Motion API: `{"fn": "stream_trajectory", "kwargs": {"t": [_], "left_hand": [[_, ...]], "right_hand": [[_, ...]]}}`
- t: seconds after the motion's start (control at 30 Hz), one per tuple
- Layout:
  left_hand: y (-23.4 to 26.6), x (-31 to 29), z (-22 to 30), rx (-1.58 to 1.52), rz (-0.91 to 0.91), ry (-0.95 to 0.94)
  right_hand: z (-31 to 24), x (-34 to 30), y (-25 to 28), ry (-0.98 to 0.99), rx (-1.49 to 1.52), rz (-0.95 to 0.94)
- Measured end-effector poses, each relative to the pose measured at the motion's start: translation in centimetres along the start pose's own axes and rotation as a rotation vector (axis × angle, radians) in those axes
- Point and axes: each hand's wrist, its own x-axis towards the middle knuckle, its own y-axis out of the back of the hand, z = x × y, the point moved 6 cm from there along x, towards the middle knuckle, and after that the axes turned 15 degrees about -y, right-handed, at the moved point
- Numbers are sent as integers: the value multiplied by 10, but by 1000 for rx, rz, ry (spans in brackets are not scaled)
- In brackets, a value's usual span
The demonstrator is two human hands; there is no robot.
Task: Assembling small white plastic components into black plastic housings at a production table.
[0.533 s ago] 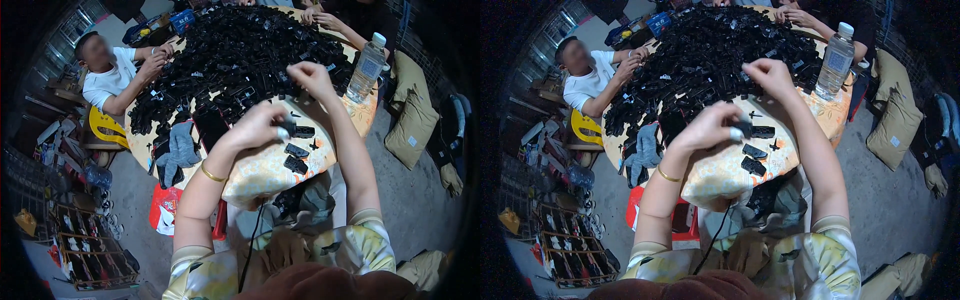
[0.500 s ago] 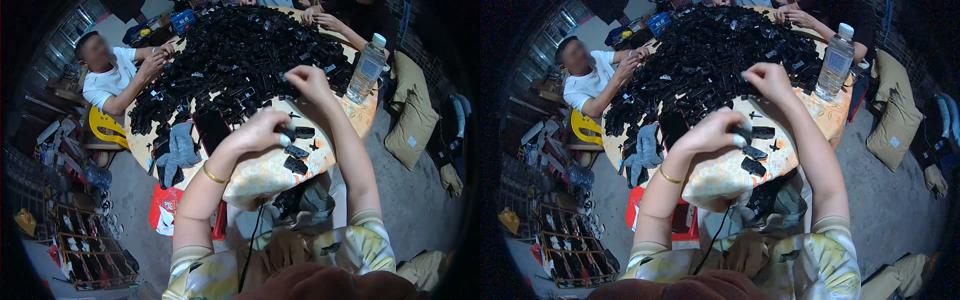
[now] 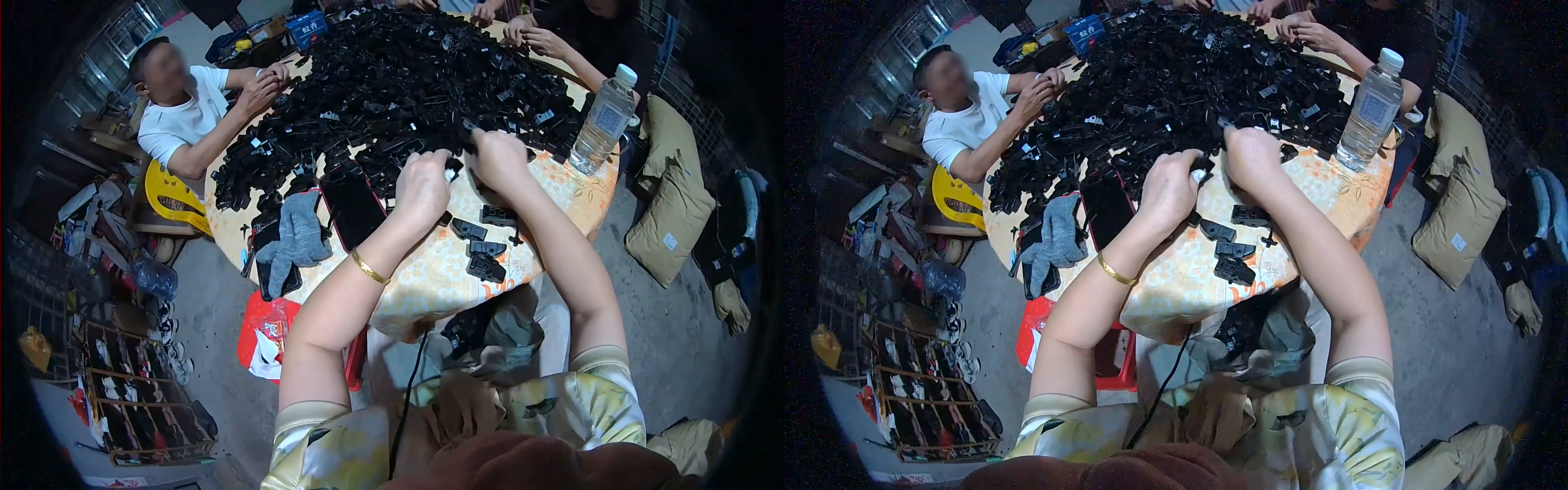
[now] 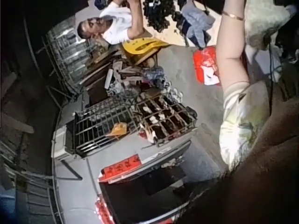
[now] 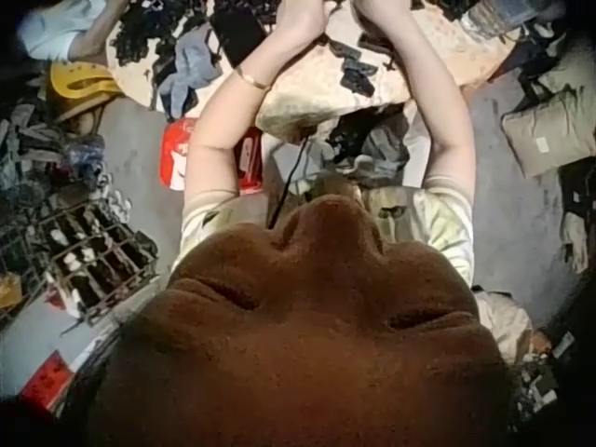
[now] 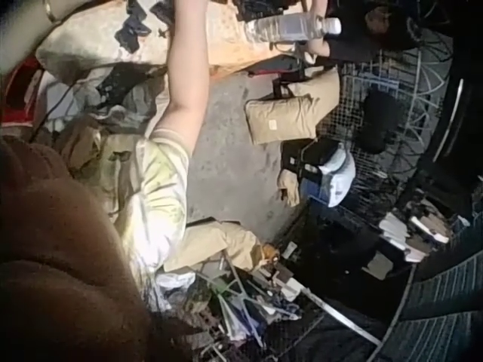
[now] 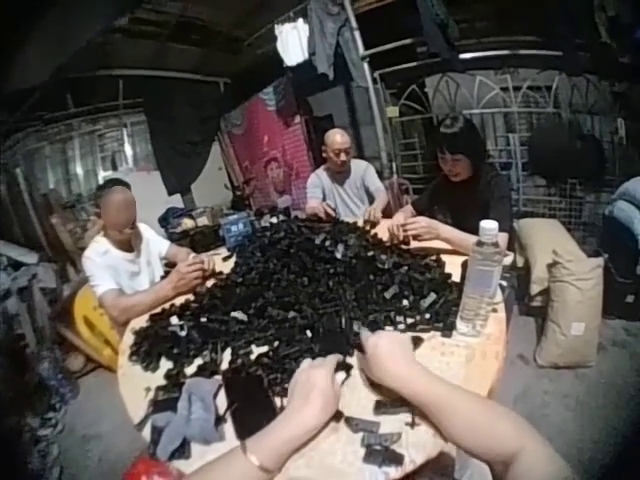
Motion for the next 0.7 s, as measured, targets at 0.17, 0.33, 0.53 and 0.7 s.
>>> {"fn": "stream_trajectory", "kwargs": {"t": [0.17,0.33,0.53,0.7], "left_hand": [[0,-4,-38,-650,78,515],[-1,-2,-38,-1166,270,556],[9,8,-18,-1527,241,545],[1,7,-25,-1655,165,514]], "right_hand": [[26,13,27,-343,1076,-164],[-19,-8,19,-182,1366,-446],[-11,-7,12,-354,1499,-543],[-6,-6,7,-447,1698,-707]]}}
